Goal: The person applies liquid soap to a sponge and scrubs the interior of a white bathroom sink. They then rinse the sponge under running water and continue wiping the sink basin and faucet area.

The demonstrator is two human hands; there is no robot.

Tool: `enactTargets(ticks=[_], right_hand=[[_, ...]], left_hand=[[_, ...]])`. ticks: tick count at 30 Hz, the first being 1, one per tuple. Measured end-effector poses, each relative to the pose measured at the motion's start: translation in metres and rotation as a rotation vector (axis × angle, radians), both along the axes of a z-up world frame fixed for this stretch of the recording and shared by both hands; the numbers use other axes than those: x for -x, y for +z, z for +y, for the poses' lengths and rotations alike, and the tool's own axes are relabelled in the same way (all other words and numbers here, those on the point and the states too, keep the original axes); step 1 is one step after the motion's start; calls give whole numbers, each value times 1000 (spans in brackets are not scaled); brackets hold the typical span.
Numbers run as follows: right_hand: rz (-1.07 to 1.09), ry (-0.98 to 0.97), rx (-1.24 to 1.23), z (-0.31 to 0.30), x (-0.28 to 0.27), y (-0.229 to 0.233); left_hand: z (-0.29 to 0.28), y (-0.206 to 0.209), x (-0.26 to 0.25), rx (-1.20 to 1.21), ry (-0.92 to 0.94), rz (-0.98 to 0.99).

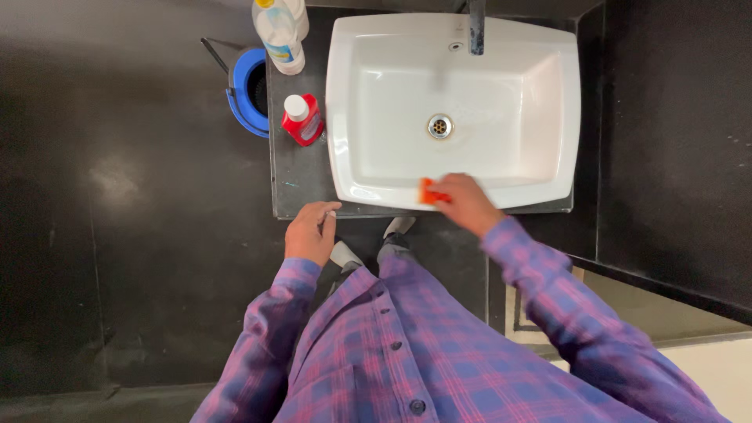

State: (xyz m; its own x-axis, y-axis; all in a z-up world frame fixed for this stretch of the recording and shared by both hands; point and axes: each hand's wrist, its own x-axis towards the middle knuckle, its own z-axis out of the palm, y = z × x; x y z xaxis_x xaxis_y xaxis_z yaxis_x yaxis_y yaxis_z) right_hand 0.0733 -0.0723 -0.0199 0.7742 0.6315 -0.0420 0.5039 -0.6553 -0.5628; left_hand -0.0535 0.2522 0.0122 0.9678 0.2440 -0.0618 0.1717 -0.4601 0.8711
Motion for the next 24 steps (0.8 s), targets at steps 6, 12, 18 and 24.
enactTargets(ticks=[6, 12, 18, 24], right_hand=[[-61, -325, 177, -63, 14, 14], [-66, -154, -10, 29, 28, -11], [-112, -12, -155, 122, 31, -6], [-121, 56, -159, 155, 13, 9]], left_hand=[[9, -10, 13, 27, -12, -7], [17, -11, 24, 14, -14, -33], [25, -12, 32, 15, 39, 17], [24, -10, 39, 9, 96, 3]])
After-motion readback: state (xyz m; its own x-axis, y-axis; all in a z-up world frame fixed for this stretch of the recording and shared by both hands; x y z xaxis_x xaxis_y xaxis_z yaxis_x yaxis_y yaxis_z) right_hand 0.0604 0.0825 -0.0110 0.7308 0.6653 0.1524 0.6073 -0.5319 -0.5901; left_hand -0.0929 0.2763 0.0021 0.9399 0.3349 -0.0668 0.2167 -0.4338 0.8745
